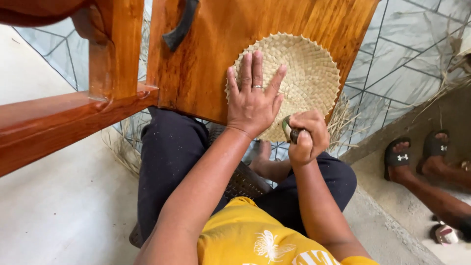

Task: Smoothing and finishing a hand-woven circular fan by rubbing a small bottle over its surface.

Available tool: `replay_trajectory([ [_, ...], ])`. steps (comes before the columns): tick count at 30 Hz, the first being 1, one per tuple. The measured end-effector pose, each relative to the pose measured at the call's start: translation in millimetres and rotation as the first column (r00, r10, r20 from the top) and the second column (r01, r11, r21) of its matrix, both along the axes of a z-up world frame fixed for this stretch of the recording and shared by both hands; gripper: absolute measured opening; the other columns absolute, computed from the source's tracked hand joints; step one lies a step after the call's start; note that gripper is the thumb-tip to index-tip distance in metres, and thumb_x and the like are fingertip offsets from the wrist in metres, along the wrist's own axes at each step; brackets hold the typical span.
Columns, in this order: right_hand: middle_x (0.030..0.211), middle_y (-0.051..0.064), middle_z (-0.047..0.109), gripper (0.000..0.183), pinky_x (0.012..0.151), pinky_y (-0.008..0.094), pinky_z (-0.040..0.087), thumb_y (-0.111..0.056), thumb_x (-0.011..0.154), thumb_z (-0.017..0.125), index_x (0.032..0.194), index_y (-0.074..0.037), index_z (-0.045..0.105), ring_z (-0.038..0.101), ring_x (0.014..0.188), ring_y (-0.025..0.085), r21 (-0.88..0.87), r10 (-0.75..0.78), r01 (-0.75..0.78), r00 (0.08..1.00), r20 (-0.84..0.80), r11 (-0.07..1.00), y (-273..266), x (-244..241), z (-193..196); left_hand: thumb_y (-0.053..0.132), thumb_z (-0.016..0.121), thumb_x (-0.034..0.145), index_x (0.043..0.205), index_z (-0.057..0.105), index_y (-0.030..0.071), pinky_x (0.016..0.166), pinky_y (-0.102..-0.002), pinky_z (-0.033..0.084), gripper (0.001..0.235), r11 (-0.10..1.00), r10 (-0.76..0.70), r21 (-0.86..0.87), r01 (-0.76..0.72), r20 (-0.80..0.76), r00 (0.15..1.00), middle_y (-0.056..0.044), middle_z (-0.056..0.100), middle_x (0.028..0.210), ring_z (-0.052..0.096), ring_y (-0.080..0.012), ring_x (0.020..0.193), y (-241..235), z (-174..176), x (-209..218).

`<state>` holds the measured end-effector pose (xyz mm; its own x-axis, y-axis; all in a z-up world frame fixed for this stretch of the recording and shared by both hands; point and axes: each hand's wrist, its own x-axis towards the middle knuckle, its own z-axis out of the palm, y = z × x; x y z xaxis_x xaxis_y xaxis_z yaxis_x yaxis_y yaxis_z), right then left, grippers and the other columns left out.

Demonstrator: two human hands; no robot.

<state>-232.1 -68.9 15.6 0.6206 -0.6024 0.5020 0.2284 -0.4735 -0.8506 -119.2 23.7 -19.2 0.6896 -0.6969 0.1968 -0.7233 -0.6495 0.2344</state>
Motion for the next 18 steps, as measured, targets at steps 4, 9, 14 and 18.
replay_trajectory([
  [4, 0.07, 0.013, 0.065, 0.038, 0.058, 0.041, 0.049, -0.025, 0.098, 0.051, 0.08, -0.003, 0.076, 0.059, 0.06, 0.027, -0.097, -0.043, 0.043, 0.999, 0.005, 0.994, -42.9, 14.6, -57.5, 0.05, 0.053, 0.109, 0.164, 0.039, 0.034, 0.121, -0.08, 0.012, 0.059, 1.0, -0.013, 0.008, 0.013, -0.001, 1.0, -0.032, 0.021, 0.169, 0.015, -0.0512, 0.159, 0.7, 4.3, 1.1],
  [9, 0.074, 0.013, 0.06, 0.031, 0.06, 0.039, 0.048, -0.021, 0.099, 0.046, 0.082, -0.001, 0.063, 0.06, 0.064, 0.023, 0.044, -0.109, 0.108, 0.994, 0.0, 0.993, -67.9, 101.7, 0.0, 0.056, 0.052, 0.115, 0.168, 0.035, 0.036, 0.126, -0.071, 0.022, 0.058, 0.987, -0.001, 0.162, 0.011, -0.066, 0.998, -0.027, 0.021, 0.171, 0.019, -0.0453, 0.16, 3.0, 30.7, -0.2],
  [14, 0.065, 0.013, 0.06, 0.029, 0.06, 0.04, 0.049, -0.012, 0.093, 0.051, 0.075, -0.002, 0.07, 0.056, 0.06, 0.025, -0.015, -0.074, 0.075, 0.997, 0.037, 0.997, -49.3, 31.5, -37.2, 0.049, 0.058, 0.107, 0.163, 0.043, 0.031, 0.12, -0.08, 0.014, 0.06, 1.0, -0.006, -0.019, 0.006, -0.012, 1.0, -0.033, 0.022, 0.169, 0.017, -0.0522, 0.159, -0.7, 7.1, -0.4],
  [18, 0.071, 0.015, 0.066, 0.031, 0.063, 0.04, 0.053, -0.019, 0.092, 0.052, 0.078, 0.0, 0.071, 0.062, 0.064, 0.027, 0.039, -0.071, 0.071, 0.997, -0.002, 0.997, -4.9, -9.1, -10.1, 0.051, 0.056, 0.108, 0.166, 0.037, 0.033, 0.12, -0.08, 0.011, 0.063, 0.999, -0.019, 0.041, 0.021, -0.041, 0.999, -0.033, 0.02, 0.17, 0.013, -0.0518, 0.159, 0.5, 5.5, 1.5],
])
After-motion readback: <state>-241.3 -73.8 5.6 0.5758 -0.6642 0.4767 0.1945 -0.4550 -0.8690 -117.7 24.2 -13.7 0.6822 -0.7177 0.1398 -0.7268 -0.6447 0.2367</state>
